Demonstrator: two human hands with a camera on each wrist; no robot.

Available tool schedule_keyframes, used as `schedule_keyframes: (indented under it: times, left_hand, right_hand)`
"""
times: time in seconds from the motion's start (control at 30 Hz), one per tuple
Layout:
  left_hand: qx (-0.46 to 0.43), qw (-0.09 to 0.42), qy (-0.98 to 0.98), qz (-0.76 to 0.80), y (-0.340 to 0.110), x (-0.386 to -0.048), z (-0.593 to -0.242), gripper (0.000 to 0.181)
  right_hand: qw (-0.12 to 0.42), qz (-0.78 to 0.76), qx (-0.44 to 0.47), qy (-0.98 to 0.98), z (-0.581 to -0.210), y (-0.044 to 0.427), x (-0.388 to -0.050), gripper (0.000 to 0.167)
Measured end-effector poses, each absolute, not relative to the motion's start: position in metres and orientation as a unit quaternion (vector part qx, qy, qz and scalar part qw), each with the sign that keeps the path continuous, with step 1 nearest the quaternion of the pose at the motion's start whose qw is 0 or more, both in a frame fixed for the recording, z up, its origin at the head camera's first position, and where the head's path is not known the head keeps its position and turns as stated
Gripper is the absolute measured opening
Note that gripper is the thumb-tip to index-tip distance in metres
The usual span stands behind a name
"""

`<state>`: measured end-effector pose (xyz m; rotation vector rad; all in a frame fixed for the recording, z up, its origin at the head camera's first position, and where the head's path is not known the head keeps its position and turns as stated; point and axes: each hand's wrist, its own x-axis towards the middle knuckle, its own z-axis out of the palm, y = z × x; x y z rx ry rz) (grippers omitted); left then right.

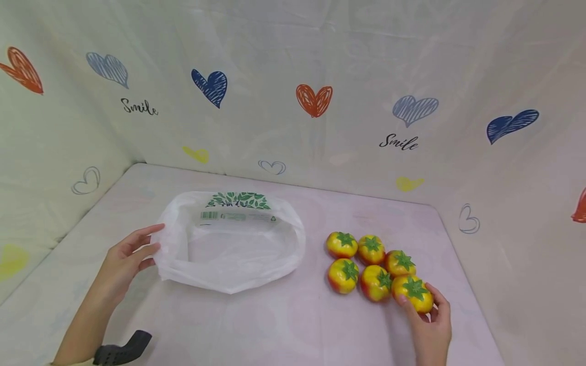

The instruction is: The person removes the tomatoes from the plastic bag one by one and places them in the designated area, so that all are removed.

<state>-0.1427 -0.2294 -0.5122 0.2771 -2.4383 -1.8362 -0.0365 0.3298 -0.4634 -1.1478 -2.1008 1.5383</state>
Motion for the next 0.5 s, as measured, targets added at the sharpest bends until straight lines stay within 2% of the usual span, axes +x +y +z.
schedule_keyframes:
  times: [0.3,0.5]
  left_hand:
    - [0.089,0.038,-0.789,-0.606,-0.23,-0.142,-0.511,0.047]
    - [0.086,0.04,-0.792,-0.603,-0.23,-0.142,-0.512,0.046]
  right_hand:
    - [0.131,0.511,-0.419,-0.739,-0.508,0.358,-0.045,0.077]
    - [0.107,0.506,-0.416,-0.748,-0.49,0.342,-0.043,0.082]
